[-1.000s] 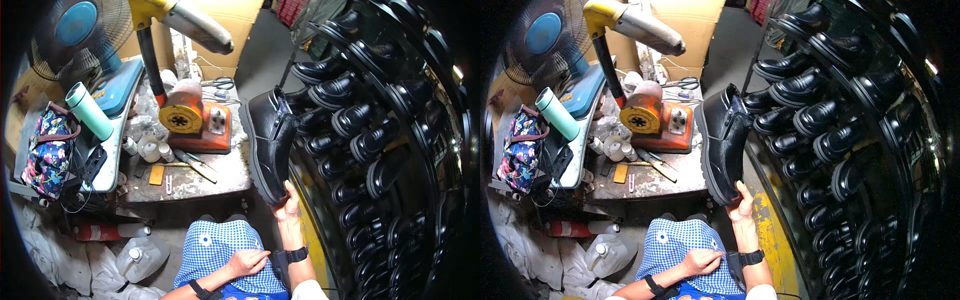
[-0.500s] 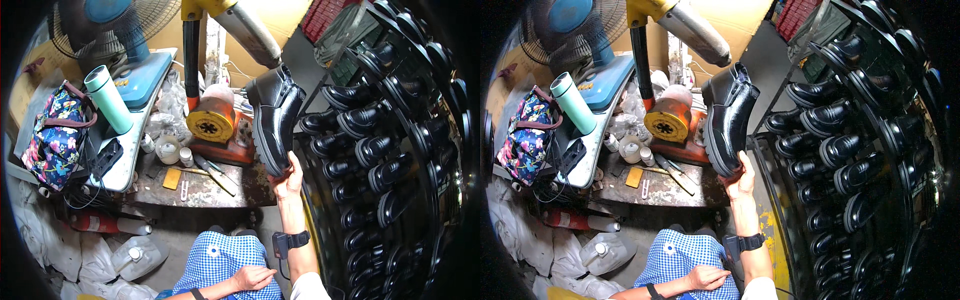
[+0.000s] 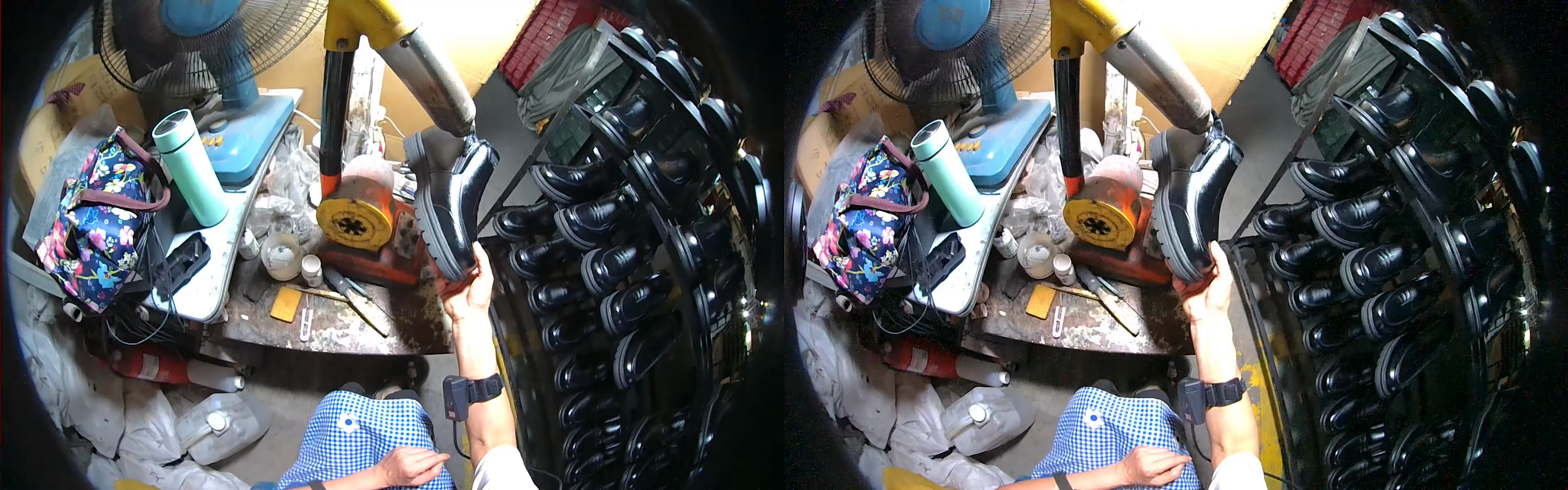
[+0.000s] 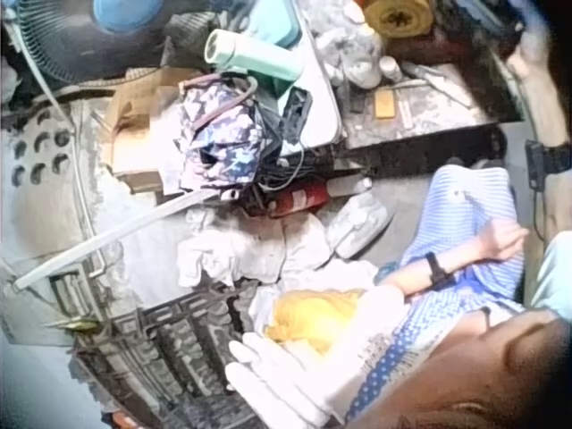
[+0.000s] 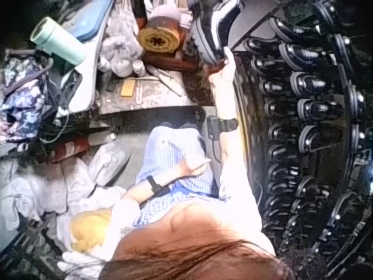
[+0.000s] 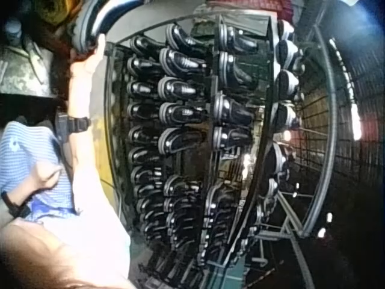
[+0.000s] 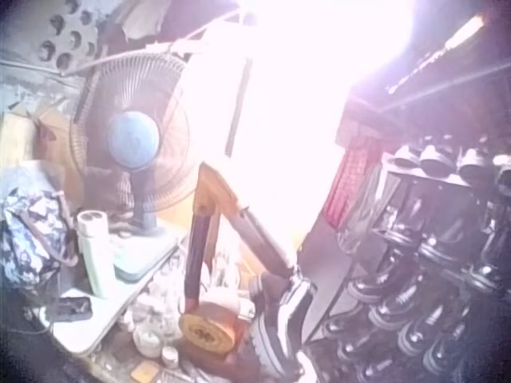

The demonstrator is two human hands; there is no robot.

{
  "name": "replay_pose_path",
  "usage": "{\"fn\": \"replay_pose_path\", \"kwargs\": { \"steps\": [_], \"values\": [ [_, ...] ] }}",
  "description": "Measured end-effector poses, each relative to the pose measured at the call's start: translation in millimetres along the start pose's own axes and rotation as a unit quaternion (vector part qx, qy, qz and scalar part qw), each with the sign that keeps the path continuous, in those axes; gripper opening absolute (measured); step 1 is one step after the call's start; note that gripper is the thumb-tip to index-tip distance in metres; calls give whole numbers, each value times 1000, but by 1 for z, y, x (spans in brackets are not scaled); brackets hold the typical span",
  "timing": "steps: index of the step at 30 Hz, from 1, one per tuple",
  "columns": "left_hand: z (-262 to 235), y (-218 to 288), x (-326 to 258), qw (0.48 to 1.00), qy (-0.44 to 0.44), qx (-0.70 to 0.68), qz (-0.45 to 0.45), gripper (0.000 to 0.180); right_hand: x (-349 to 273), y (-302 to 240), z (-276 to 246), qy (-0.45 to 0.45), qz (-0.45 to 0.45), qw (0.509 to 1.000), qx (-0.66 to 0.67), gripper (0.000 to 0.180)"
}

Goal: Clean and inspect black leather shoes from a rack, using a brush and a cleaning solution.

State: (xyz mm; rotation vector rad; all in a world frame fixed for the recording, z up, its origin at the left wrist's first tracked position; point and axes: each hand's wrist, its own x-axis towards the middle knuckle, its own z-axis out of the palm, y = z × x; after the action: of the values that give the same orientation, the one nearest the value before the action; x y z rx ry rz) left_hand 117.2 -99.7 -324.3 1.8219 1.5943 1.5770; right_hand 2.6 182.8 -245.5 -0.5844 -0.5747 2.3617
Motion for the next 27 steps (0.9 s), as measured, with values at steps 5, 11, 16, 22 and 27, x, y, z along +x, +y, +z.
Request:
{"fn": "replay_pose_path", "kwargs": {
  "steps": [5, 11, 16, 22, 27],
  "values": [
    [-1, 1, 4, 1000, 22, -16, 0, 24, -19, 9, 2, 24, -18, 999, 19, 42],
    [2, 3, 3, 999, 25, -26, -2, 21, -40, 9, -6, 37, -10, 999, -3, 45],
    [3, 3, 0, 1000, 23, -12, 1, 19, -52, 8, -15, -18, 9, 1000, 16, 44],
    [4, -4, 0, 999, 18, -41, -8, 8, -81, 15, -28, 28, -82, 994, -61, 40],
    [0, -5, 1, 999, -24, -36, 32, 3, -121, 12, -49, 77, -284, 920, -260, 76]
  ]
}}
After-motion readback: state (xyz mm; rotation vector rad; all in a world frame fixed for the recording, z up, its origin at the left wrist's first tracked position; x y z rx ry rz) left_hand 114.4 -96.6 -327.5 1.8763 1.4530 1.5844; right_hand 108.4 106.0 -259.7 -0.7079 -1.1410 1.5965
